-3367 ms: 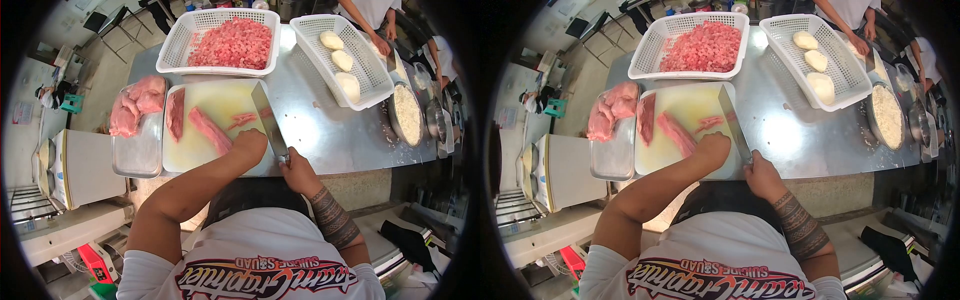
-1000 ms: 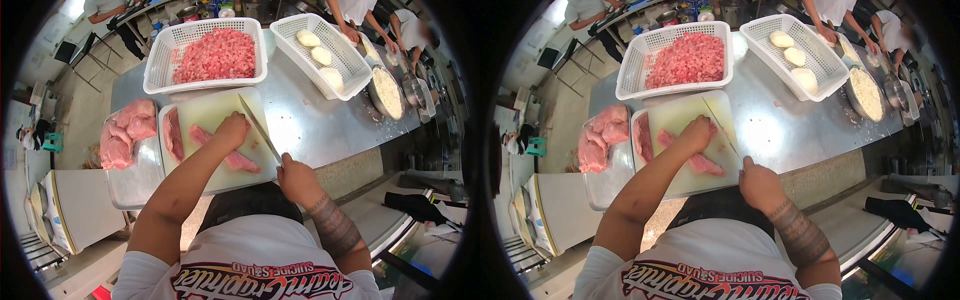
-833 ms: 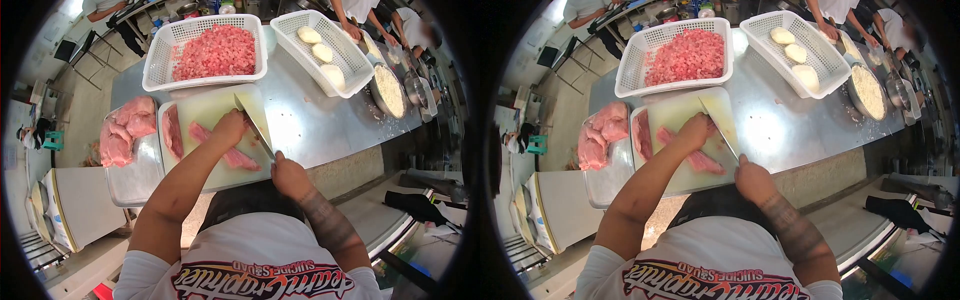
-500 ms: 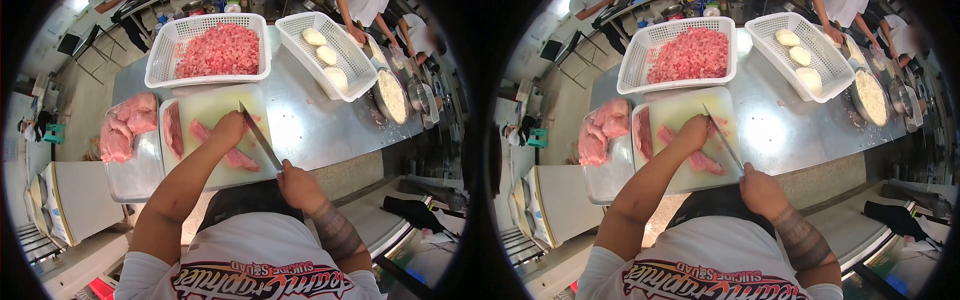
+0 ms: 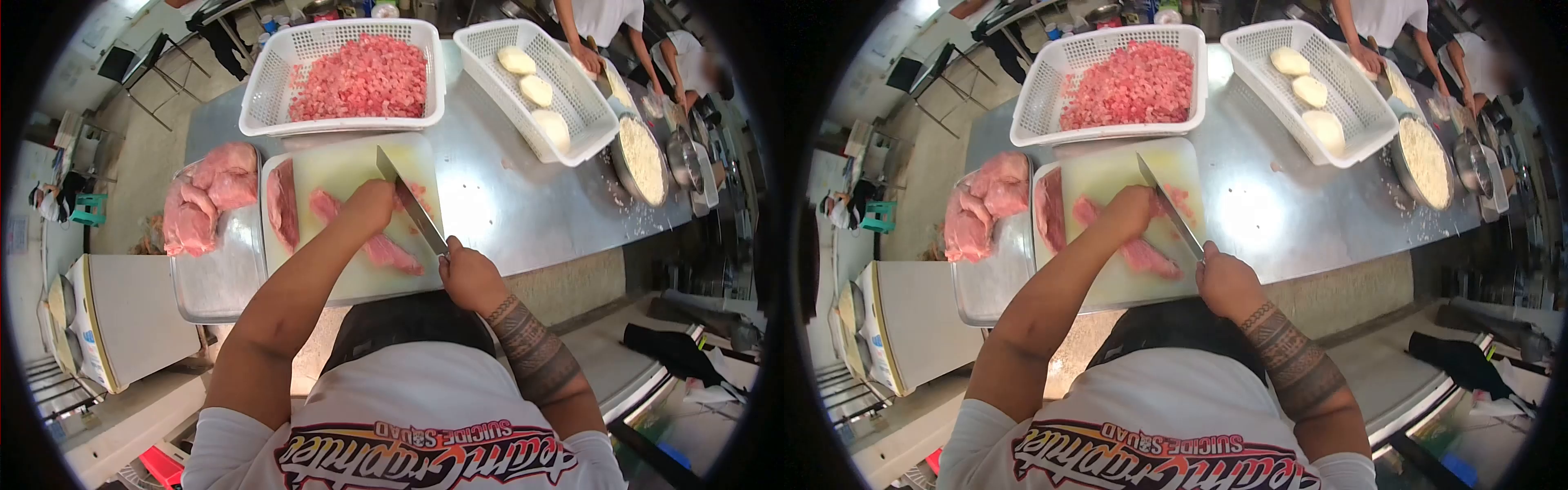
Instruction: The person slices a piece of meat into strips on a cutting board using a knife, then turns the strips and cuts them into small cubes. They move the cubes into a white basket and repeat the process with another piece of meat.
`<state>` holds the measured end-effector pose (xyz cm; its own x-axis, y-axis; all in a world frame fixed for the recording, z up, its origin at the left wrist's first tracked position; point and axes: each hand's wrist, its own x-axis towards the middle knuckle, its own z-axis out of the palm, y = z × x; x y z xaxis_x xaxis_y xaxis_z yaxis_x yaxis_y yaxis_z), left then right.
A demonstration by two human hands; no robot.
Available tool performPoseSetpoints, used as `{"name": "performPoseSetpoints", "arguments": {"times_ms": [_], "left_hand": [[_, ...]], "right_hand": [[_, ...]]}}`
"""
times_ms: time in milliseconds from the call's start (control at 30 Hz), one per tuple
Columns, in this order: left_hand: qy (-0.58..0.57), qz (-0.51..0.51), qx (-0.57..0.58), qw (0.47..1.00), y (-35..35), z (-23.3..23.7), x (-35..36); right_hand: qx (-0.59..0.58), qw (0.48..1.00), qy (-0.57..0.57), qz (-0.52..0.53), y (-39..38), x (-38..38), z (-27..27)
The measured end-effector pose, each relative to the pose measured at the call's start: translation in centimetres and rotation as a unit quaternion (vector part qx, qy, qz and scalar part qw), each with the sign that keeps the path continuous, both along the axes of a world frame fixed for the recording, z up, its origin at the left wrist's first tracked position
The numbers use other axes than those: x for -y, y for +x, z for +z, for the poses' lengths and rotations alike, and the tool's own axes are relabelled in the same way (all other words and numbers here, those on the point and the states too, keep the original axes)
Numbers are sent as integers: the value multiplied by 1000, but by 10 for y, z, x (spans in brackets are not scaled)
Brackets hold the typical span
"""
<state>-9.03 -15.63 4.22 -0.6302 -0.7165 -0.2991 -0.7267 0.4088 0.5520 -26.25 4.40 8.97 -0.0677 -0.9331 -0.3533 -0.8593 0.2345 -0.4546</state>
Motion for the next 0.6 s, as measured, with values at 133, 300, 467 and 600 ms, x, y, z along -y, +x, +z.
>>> {"name": "performPoseSetpoints", "arguments": {"times_ms": [133,300,467,600], "left_hand": [[-16,8,-27,999,3,-5,-4],[-64,-2,6,998,5,-15,-5],[-66,-41,3,997,9,-6,-7],[-52,-24,21,998,8,-8,-8]], "right_hand": [[-14,999,-15,31,-3,11,29],[24,1000,17,1,7,-11,21],[41,999,-27,-15,7,23,-18],[5,1000,-10,-11,4,9,12]]}}
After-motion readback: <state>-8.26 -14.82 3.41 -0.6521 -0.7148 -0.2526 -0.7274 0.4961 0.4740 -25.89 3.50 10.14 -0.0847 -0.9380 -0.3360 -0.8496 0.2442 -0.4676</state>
